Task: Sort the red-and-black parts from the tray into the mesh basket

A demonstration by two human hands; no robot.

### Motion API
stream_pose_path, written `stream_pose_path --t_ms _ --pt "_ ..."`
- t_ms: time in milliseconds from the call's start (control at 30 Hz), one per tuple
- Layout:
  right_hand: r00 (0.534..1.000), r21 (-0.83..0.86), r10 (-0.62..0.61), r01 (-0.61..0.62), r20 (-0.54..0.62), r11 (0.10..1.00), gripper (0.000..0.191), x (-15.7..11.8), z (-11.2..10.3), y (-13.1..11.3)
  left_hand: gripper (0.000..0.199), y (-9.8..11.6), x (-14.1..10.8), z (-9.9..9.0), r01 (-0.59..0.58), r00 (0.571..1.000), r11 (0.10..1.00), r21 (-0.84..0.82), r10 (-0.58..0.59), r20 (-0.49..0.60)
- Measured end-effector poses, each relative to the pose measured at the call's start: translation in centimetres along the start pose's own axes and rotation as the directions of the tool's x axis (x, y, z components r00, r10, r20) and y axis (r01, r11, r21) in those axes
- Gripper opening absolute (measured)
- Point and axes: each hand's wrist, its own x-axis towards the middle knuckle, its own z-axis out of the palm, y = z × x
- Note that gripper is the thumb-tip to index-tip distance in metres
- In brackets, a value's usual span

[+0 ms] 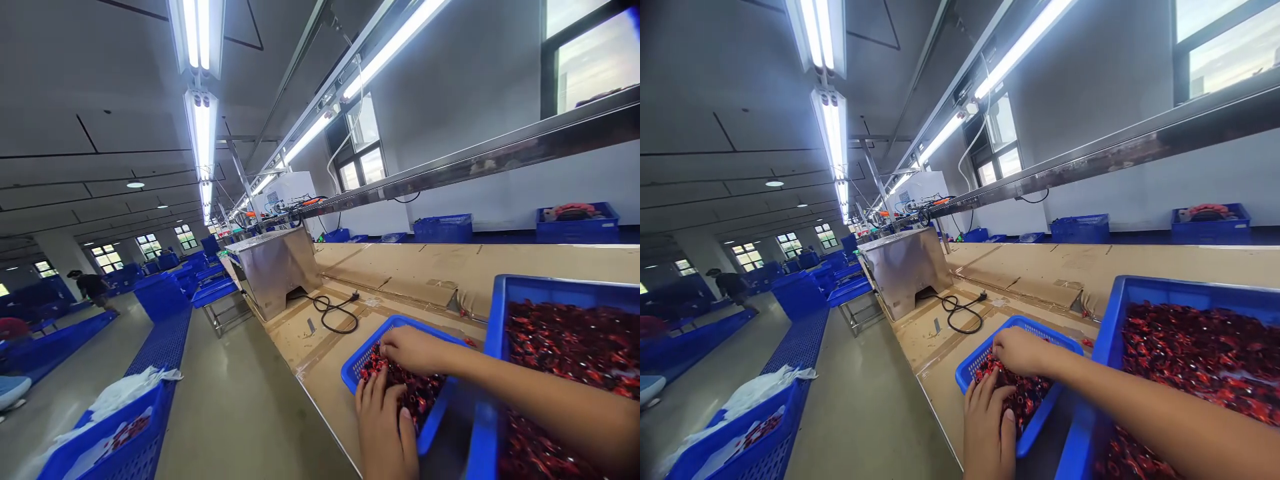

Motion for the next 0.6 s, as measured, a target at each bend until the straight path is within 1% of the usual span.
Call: stream_pose_path --t_ms 67,133,200,300,367,467,533,600 --pt "0.998 -0.042 -0.053 0.054 0.018 0.998 0.031 0.0 0.0 0.0 0.042 0.1 0.2 -0.3 -0.011 0.999 1.0 -0.013 0.011 0.031" --pt "0.994 -0.085 -0.107 0.109 0.03 0.99 0.029 -0.1 0.7 0.0 0.042 -0.1 0.2 -0.4 -0.006 0.999 1.0 -0.024 0.007 0.045" --pt "0.99 -0.131 -0.134 0.137 0.033 0.982 0.029 -0.2 1.8 0.1 0.041 -0.3 0.2 -0.3 -0.004 0.999 0.999 -0.041 0.006 0.051" --pt "0.994 -0.188 -0.11 0.112 0.023 0.976 0.03 0.0 2.7 0.9 0.04 -0.5 0.1 -0.1 0.0 0.999 0.999 -0.054 0.002 0.041" --pt "0.996 -0.199 -0.089 0.089 0.009 0.976 0.03 0.3 2.4 1.6 0.039 -0.5 0.0 -0.1 0.0 1.0 0.999 -0.039 0.001 0.031" --pt "0.994 -0.175 -0.107 0.104 -0.006 0.979 0.028 0.2 0.6 2.0 0.037 -0.4 0.0 -0.1 -0.017 0.999 1.0 -0.01 0.017 0.029" --pt "0.991 -0.157 -0.128 0.122 -0.027 0.98 0.024 -0.5 -1.5 1.8 0.037 -0.3 0.1 -0.3 -0.026 0.999 1.0 0.009 0.026 0.033" --pt "0.989 -0.144 -0.128 0.117 -0.07 0.983 0.019 -2.0 -4.1 1.8 0.037 -0.2 0.4 -0.7 -0.027 0.998 0.999 0.035 0.025 0.055"
